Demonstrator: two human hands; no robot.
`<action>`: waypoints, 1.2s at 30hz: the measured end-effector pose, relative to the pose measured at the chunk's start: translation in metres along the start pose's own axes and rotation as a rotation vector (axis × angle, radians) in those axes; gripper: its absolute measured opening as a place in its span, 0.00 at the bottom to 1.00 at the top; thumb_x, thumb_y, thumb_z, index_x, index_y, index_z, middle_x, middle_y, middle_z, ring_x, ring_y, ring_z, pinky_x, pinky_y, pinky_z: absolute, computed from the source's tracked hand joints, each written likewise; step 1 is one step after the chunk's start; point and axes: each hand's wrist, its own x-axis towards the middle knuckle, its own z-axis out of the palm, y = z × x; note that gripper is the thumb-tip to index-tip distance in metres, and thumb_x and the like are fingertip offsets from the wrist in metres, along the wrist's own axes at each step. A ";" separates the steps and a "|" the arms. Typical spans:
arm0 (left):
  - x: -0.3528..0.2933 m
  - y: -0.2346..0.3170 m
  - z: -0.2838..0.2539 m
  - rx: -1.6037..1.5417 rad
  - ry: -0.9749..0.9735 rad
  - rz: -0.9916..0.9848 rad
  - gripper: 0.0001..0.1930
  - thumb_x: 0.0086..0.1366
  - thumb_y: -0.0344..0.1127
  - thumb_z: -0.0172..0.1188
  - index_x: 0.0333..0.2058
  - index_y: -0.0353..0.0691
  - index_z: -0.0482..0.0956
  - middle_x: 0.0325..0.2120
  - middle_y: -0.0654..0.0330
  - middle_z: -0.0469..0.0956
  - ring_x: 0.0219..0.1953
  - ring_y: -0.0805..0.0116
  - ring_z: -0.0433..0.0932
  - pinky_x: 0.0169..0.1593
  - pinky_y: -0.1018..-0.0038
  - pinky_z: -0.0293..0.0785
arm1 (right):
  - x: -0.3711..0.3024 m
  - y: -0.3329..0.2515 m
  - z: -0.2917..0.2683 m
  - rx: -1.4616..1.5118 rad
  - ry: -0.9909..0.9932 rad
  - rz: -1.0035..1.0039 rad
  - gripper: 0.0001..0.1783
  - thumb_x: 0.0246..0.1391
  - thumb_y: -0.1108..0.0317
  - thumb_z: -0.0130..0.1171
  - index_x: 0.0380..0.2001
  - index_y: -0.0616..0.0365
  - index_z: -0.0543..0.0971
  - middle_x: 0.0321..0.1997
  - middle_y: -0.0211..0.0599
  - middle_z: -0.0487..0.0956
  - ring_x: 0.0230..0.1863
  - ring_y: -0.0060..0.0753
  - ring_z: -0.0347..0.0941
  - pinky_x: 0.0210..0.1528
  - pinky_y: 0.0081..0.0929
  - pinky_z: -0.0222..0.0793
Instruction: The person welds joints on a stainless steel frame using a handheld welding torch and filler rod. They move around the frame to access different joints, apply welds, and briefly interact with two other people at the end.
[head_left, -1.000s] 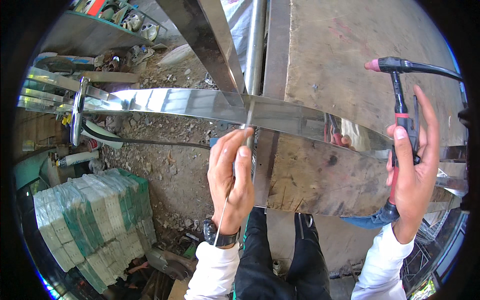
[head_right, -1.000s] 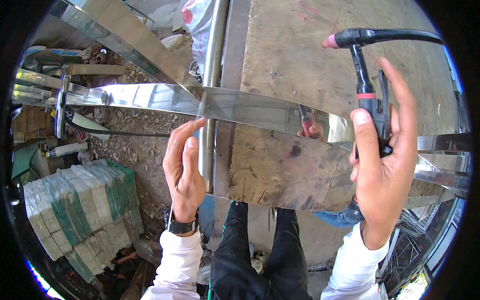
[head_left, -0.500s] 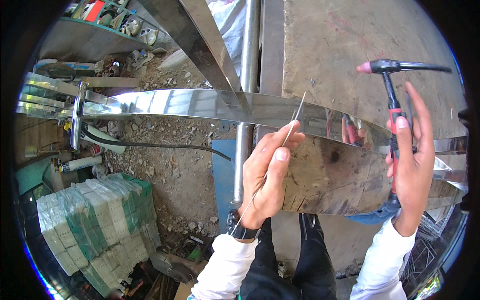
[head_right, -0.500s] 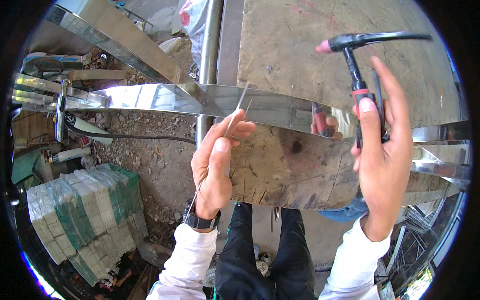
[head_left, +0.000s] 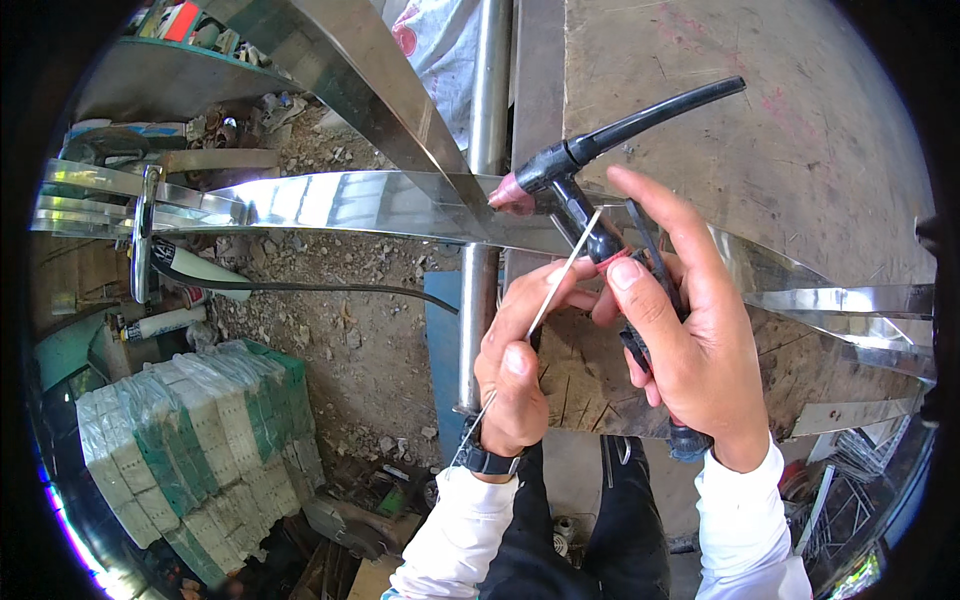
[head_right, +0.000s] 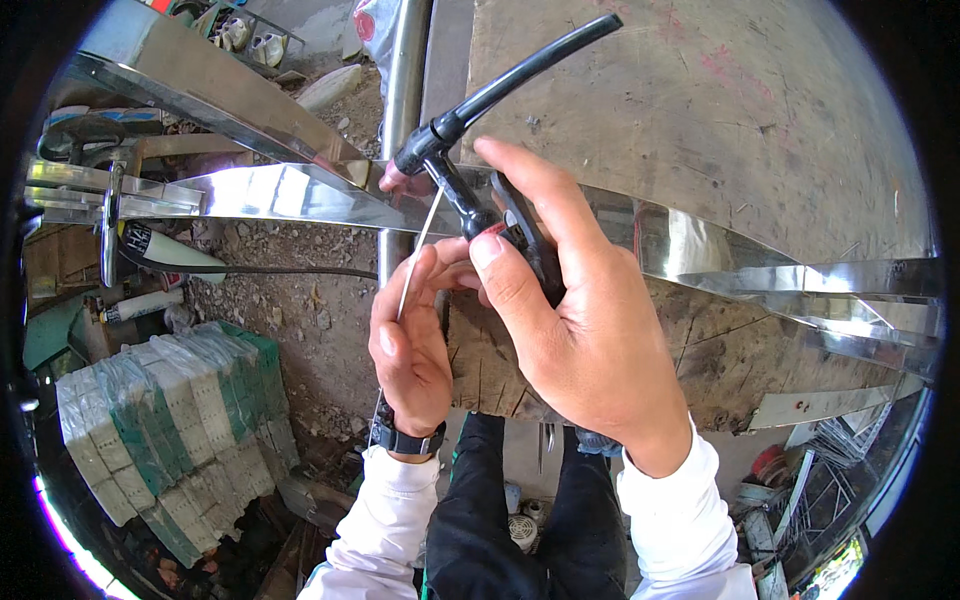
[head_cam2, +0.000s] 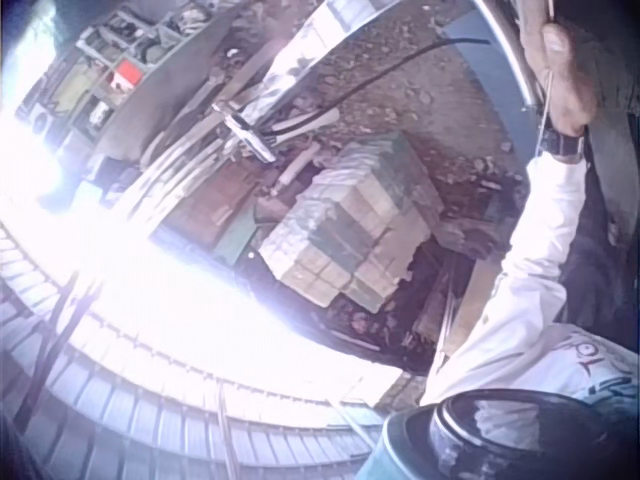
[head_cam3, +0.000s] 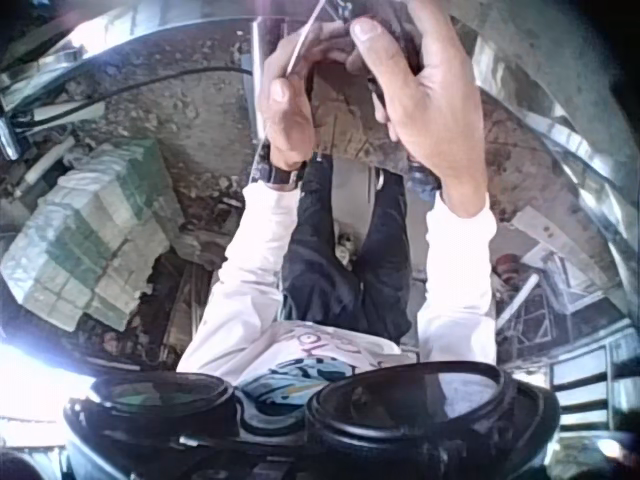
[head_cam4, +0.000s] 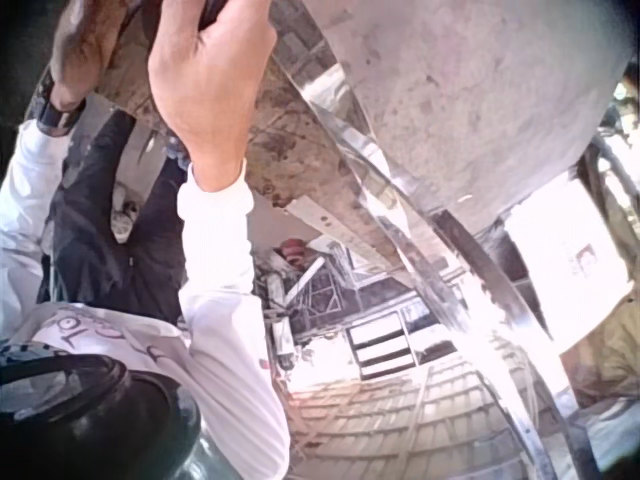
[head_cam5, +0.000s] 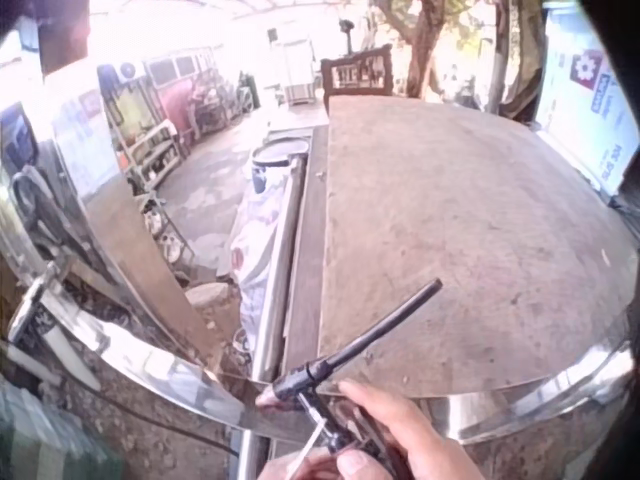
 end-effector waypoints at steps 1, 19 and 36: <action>0.001 0.002 0.002 0.002 -0.008 -0.008 0.34 0.78 0.58 0.38 0.64 0.35 0.74 0.61 0.42 0.74 0.51 0.57 0.79 0.62 0.59 0.69 | 0.002 0.000 0.000 -0.011 -0.001 -0.007 0.28 0.70 0.58 0.55 0.71 0.48 0.67 0.28 0.29 0.78 0.14 0.11 0.64 0.15 0.14 0.57; 0.002 -0.004 -0.005 0.015 0.022 0.039 0.32 0.79 0.55 0.38 0.61 0.33 0.76 0.61 0.40 0.74 0.49 0.56 0.82 0.58 0.59 0.74 | 0.016 0.015 0.006 -0.173 -0.024 -0.263 0.28 0.70 0.62 0.56 0.69 0.56 0.69 0.41 0.29 0.79 0.27 0.12 0.67 0.29 0.14 0.64; 0.001 -0.003 -0.009 0.040 -0.014 0.001 0.33 0.79 0.56 0.36 0.60 0.31 0.76 0.60 0.40 0.73 0.51 0.56 0.81 0.57 0.61 0.75 | 0.014 0.014 0.007 -0.147 -0.011 -0.193 0.30 0.70 0.61 0.55 0.72 0.52 0.65 0.34 0.27 0.77 0.23 0.11 0.66 0.21 0.13 0.61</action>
